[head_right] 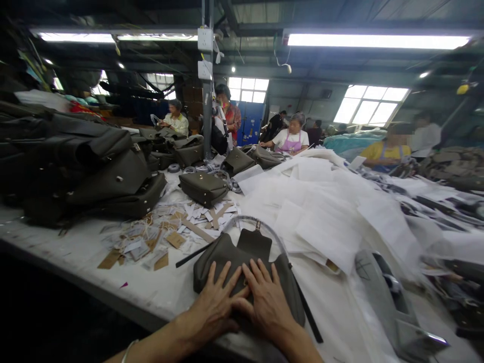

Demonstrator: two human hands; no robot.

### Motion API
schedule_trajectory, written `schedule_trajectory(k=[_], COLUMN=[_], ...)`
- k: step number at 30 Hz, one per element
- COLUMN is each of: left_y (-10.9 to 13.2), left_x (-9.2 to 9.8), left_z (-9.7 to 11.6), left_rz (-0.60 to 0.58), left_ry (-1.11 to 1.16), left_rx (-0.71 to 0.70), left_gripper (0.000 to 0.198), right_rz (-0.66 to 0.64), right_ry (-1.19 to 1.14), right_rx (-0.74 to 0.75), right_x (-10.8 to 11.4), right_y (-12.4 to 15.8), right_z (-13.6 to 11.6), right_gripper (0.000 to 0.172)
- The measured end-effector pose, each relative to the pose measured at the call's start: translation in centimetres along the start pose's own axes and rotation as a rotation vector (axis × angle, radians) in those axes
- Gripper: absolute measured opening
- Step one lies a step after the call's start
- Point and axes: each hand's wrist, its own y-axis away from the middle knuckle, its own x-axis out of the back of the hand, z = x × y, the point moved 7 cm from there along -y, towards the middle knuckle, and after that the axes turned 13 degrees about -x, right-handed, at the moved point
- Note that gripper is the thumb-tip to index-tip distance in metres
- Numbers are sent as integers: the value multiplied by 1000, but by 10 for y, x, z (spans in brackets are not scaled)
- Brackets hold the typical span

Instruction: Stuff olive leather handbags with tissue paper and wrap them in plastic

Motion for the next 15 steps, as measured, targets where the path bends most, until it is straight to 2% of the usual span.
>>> schedule_trajectory(k=[2,4,6,8,11,13,15], left_y=[1,5,11,18,27,33,38], left_x=[12,31,47,53,45,39,35], left_z=[-10,-27,-44,-52,-37,-16,5], left_rz=[-19,-3,39,66,126,238,373], left_ry=[40,71,53,-25,-166,-254,-354], left_rx=[-61,-82,-44,0,-35,-127,-230], left_gripper=[99,78,56,48,52,55,47], right_rz=[-97,-161,-201,-217,-230,-222,-163], right_ry=[-62,-109,-132,-138,-148,-148,-118], right_rx=[-5,-17,-38,-51,-28,15,97], right_x=[2,7,12,16,19,15,6], right_y=[-11,-16,-15,-12,-2,5,12], right_z=[-7,-12,-13,-12,-4,6,17], right_gripper=[73,77,81,87,91,87,82])
